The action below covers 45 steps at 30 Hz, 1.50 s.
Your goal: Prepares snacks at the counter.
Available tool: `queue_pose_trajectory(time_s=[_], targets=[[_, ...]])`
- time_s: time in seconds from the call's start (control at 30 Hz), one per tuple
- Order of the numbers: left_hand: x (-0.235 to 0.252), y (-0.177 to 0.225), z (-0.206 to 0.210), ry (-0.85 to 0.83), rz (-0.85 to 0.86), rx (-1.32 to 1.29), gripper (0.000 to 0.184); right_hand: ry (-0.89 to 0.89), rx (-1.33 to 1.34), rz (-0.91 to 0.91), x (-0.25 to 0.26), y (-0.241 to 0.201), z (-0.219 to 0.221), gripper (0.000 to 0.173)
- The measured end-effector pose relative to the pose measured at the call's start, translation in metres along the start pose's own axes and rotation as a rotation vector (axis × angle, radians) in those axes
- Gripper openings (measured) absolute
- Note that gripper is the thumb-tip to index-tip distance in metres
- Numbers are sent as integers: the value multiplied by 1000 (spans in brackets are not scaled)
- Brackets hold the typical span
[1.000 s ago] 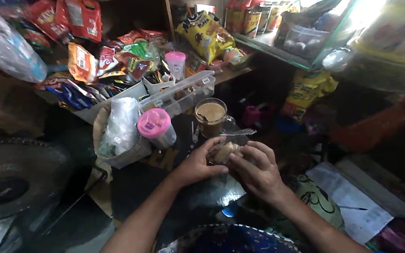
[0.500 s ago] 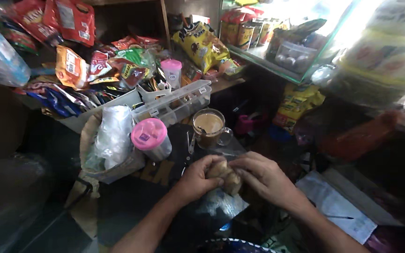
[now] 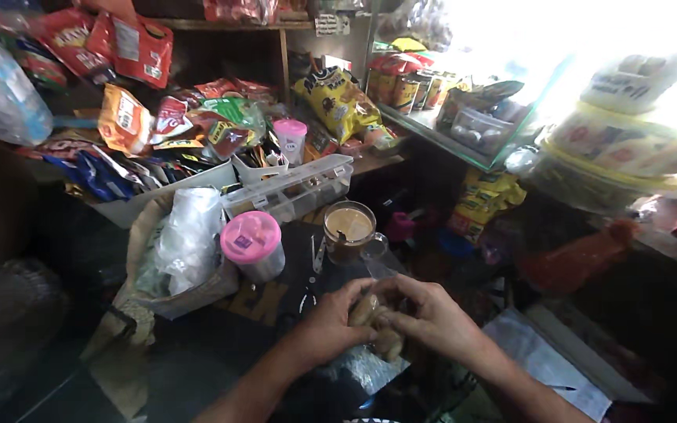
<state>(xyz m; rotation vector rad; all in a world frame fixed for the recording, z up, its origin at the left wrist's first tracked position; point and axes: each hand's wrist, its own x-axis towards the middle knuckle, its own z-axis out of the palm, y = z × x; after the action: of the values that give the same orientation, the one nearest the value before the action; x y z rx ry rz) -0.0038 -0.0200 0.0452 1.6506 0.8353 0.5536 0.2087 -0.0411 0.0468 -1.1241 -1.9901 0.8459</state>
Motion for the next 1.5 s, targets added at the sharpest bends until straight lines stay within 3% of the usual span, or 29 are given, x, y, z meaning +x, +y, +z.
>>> queue_pose_trajectory(time_s=[0.17,0.43,0.8,1.0,1.2,1.5], targets=[[-1,1,3,-7,3,18,70,86,-45,-65,2,4,5,21],[0,-4,-3,1,38,-140,45,176,-175,-99,-1,6,4,25],[0,-2,0,-52,72,-104,48,382,53,-354,-1,7,-10,23],[0,-6,-5,-96,88,-74,40,497,131,-459,31,-11,-39,18],[1,-5,-11,-173,80,16,32,407,55,-389,78,-11,-44,21],[3,-7,-16,-230,76,48,31,215,-267,-294,128,-18,-39,15]])
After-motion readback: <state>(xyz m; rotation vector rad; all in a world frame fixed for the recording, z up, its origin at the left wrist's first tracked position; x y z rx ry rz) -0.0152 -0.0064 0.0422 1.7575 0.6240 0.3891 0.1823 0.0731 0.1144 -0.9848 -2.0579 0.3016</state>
